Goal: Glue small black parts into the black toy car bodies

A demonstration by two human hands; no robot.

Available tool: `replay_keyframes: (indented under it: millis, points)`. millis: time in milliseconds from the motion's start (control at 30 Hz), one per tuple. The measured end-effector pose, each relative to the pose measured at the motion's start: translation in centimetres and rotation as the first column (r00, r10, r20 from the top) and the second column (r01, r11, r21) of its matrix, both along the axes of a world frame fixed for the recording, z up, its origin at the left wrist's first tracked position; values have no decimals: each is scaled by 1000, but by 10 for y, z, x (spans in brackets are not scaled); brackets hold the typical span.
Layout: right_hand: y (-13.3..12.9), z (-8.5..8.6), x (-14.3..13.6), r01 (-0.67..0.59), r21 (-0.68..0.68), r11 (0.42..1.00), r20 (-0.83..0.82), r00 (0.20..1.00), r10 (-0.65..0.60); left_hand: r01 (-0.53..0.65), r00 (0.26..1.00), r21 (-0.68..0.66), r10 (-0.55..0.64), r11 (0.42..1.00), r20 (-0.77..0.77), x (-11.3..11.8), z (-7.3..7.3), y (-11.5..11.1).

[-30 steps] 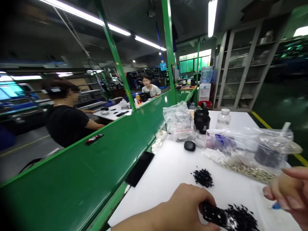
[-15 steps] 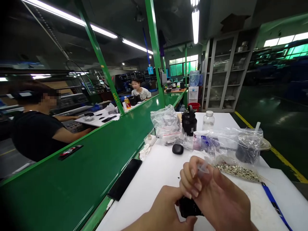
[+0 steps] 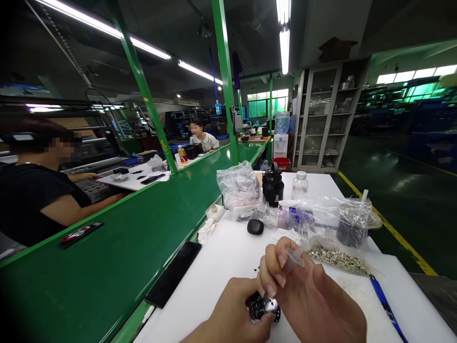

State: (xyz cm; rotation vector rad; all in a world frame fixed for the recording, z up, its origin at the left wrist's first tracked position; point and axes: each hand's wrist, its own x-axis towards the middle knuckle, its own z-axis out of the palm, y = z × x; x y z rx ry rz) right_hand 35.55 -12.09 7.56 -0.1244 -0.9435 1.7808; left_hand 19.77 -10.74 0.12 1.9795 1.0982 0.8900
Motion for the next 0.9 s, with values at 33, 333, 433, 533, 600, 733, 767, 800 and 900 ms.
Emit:
replay_keyframes:
  millis: [33, 333, 433, 533, 600, 733, 767, 800, 900]
  points:
    - [-2, 4, 0, -7, 14, 1000, 16, 1000, 7, 3, 1000, 4, -3, 1000, 12, -1, 1, 0]
    - [9, -1, -14, -42, -42, 998, -137, 990, 36, 10, 999, 20, -11, 1000, 45, -2, 0, 1]
    - [13, -12, -13, -53, -100, 994, -184, 982, 33, 18, 996, -51, -14, 999, 85, 1, 0, 2]
    - [13, -15, -12, -65, -108, 992, -185, 982, 44, 67, 982, -165, -36, 984, 187, 4, 2, 0]
    - [11, -16, -13, -86, -102, 991, -180, 981, 67, 106, 965, -229, -45, 968, 259, 5, 4, -2]
    - [10, -17, -13, -98, -109, 989, -199, 977, 75, 138, 952, -282, -49, 950, 302, 7, 9, -3]
    - [10, -17, -12, -95, -111, 989, -205, 976, 71, 143, 952, -282, -55, 949, 300, 7, 10, -3]
    - [11, -18, -12, -91, -114, 989, -212, 975, 66, 151, 952, -282, -62, 947, 300, 7, 11, -3]
    - [12, -19, -10, -89, -119, 989, -231, 971, 60, 148, 954, -280, -63, 948, 293, 7, 10, -3]
